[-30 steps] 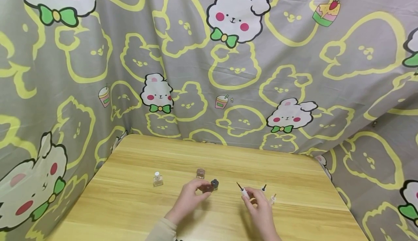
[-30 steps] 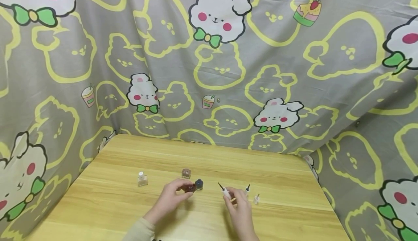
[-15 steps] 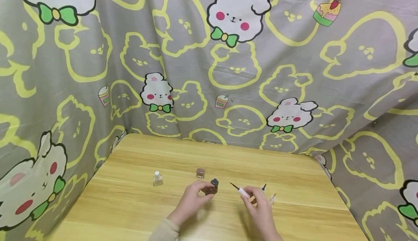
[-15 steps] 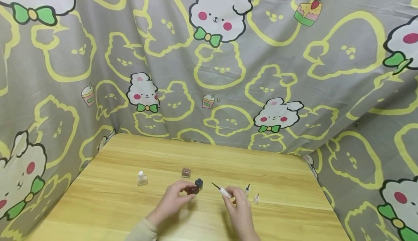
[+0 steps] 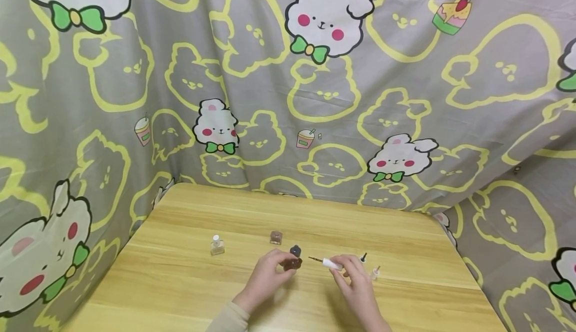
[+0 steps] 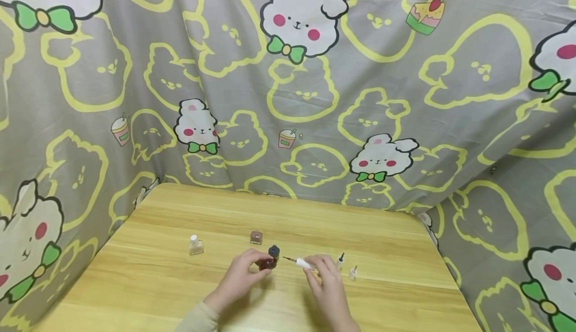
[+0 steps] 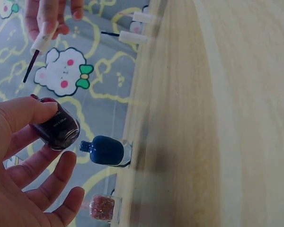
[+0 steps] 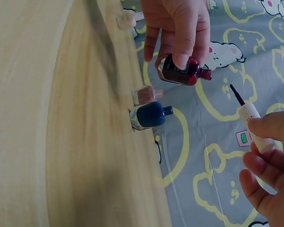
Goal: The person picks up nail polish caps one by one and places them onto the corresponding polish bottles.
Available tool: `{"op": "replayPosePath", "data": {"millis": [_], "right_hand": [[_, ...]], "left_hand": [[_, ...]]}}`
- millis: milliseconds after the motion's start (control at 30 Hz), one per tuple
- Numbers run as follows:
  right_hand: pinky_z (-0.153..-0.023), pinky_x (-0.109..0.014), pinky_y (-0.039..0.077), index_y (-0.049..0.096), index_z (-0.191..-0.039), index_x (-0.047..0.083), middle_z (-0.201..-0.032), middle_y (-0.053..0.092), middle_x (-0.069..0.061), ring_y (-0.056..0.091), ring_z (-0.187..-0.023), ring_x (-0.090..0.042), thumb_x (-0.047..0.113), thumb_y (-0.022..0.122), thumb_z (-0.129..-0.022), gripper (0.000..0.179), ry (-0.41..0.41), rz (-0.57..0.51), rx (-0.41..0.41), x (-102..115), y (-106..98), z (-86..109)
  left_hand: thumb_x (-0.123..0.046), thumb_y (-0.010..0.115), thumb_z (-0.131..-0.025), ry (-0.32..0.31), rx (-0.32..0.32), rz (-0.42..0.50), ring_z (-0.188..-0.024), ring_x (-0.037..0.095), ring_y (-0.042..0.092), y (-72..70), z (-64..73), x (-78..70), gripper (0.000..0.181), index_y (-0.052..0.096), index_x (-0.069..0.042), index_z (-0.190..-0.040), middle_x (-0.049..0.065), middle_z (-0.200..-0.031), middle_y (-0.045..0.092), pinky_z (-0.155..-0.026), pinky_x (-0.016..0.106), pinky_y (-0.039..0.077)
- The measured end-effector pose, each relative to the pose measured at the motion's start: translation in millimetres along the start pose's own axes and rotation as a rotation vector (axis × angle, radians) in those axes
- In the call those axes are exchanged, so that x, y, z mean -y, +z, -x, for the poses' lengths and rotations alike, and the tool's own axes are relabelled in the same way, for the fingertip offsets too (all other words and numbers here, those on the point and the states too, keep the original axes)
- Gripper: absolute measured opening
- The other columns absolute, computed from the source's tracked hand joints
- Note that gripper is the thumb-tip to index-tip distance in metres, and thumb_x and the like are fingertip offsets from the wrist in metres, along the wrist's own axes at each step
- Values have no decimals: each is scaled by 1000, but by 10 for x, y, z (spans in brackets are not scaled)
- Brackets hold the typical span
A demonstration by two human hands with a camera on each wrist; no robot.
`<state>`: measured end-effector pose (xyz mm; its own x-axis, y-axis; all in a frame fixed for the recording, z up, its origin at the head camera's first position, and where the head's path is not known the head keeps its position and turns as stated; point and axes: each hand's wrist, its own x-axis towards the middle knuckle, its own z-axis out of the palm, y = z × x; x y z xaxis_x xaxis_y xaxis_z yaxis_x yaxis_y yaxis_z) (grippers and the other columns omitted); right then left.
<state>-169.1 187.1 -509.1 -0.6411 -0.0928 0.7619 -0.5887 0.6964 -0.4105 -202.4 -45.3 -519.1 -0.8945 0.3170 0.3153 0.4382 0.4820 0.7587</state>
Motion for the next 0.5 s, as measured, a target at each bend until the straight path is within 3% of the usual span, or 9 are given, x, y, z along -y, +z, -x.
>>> {"op": "replayPosePath", "data": {"millis": [167, 500], "right_hand": [[-66, -19, 54, 70, -100, 10, -97, 63, 2, 57, -87, -7, -5, 79, -71, 34, -32, 8, 28, 18, -16, -19], [-77, -4, 43, 71, -100, 10, -96, 62, 3, 54, -87, -8, -4, 79, -70, 34, -77, 21, 41, 58, -23, -51]], "left_hand": [[-18, 74, -82, 10, -7, -58, -87, 3, 60, 18, 6, 9, 24, 71, -20, -106, -8, -99, 68, -83, 27, 51], [-19, 75, -82, 5, -9, -122, -90, 8, 60, 49, 28, -16, 25, 71, -20, -107, -8, -100, 68, -84, 31, 52]]}}
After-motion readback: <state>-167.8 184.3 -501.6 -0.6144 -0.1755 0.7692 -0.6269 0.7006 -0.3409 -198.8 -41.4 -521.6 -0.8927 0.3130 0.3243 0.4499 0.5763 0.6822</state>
